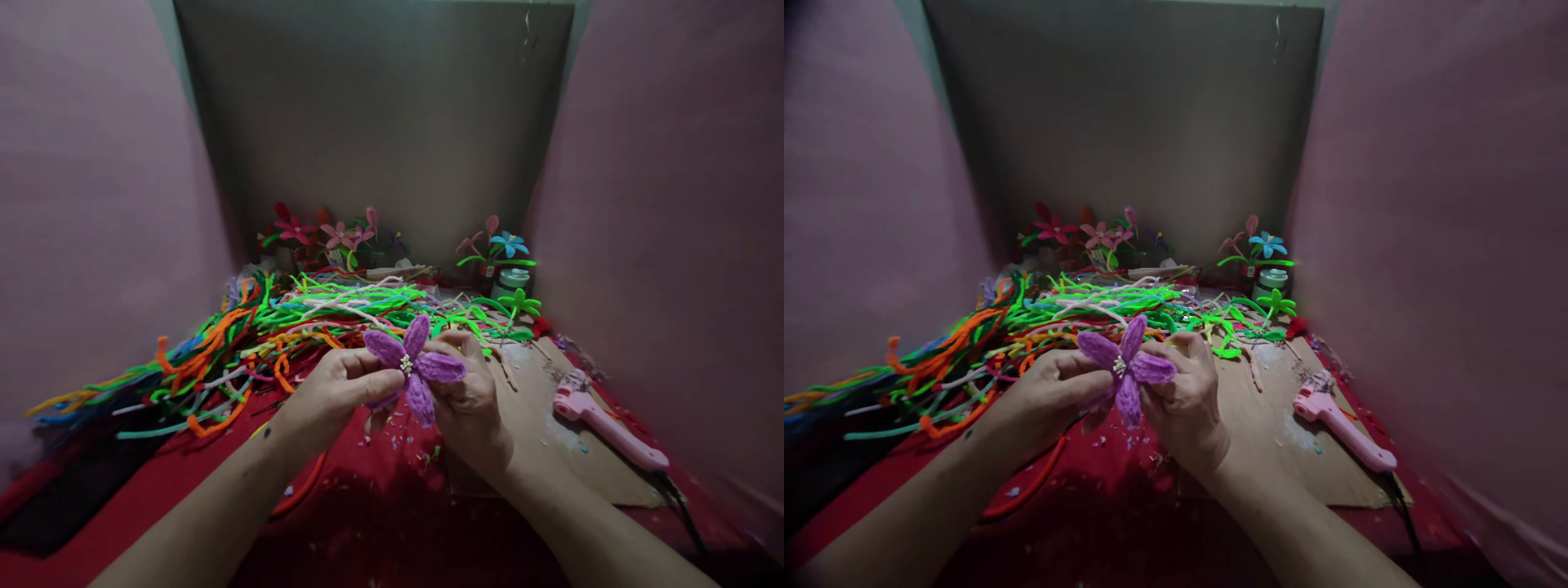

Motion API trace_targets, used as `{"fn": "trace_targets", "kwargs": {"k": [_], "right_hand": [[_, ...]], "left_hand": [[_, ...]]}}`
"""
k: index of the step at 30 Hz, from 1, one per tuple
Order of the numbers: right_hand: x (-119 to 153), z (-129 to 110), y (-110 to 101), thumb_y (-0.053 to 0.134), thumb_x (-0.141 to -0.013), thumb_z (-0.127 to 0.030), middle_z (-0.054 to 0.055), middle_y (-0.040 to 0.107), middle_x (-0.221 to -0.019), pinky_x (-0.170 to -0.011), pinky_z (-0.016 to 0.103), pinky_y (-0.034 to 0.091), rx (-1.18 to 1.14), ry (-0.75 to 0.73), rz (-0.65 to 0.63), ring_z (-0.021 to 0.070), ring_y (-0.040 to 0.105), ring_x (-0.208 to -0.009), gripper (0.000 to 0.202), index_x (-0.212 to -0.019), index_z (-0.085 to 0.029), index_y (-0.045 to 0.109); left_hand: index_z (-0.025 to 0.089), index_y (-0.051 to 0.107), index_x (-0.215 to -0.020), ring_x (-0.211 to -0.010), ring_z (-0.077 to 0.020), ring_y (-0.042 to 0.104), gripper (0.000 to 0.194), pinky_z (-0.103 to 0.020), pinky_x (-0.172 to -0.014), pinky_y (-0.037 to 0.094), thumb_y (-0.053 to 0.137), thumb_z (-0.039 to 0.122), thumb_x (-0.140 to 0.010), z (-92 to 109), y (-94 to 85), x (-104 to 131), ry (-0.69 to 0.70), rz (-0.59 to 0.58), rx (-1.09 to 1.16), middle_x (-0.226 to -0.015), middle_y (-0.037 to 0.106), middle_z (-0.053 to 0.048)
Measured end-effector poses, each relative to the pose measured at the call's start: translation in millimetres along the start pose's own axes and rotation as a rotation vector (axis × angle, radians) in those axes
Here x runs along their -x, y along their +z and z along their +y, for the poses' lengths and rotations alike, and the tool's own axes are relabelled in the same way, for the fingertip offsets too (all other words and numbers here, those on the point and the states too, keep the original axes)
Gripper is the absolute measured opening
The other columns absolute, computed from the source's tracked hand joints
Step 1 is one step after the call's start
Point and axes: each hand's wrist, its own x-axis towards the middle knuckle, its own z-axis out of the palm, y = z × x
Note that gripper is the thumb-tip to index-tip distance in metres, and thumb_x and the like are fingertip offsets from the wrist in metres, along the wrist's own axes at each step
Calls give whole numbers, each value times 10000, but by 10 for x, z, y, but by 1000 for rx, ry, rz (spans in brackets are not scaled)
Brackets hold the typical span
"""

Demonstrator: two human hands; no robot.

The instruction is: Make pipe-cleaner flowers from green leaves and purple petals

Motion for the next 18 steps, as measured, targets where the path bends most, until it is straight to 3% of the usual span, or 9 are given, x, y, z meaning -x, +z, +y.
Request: {"fn": "trace_targets", "kwargs": {"k": [3,8,13,16,18], "right_hand": [[27,-31,50,539,-775,-142,28,602,-767,-792,400,393,-160,134,-4,203,489,-807,168,-750,-261,655],[60,-40,121,525,-788,-165,54,593,-846,-700,359,431,-353,337,21,199,520,-798,178,-795,-246,683],[56,39,117,519,-755,-92,44,590,-806,-743,368,417,-243,234,49,202,503,-819,225,-784,-250,678],[33,54,95,521,-743,-74,37,585,-761,-753,371,403,-147,167,74,204,483,-814,228,-774,-248,665],[11,44,80,528,-740,-82,41,583,-748,-746,371,396,-90,144,82,209,471,-813,202,-747,-239,655]], "left_hand": [[131,583,-598,-422,-64,451,204,-188,-429,352,622,274,-739,-33,-21,-20,-8,10,59,-526,525,13],[132,568,-580,-420,-66,465,242,-185,-436,356,605,291,-758,-59,-58,-36,24,-21,88,-514,533,5],[131,579,-620,-465,-77,488,275,-187,-469,394,596,367,-761,-30,-55,-45,59,61,39,-547,531,4],[130,593,-681,-452,-102,490,374,-214,-427,403,567,499,-734,-36,-58,-53,17,-8,114,-567,531,-7],[126,603,-746,-428,-124,491,459,-236,-371,388,558,579,-688,-56,-57,-57,-61,-116,190,-595,546,-21]]}}
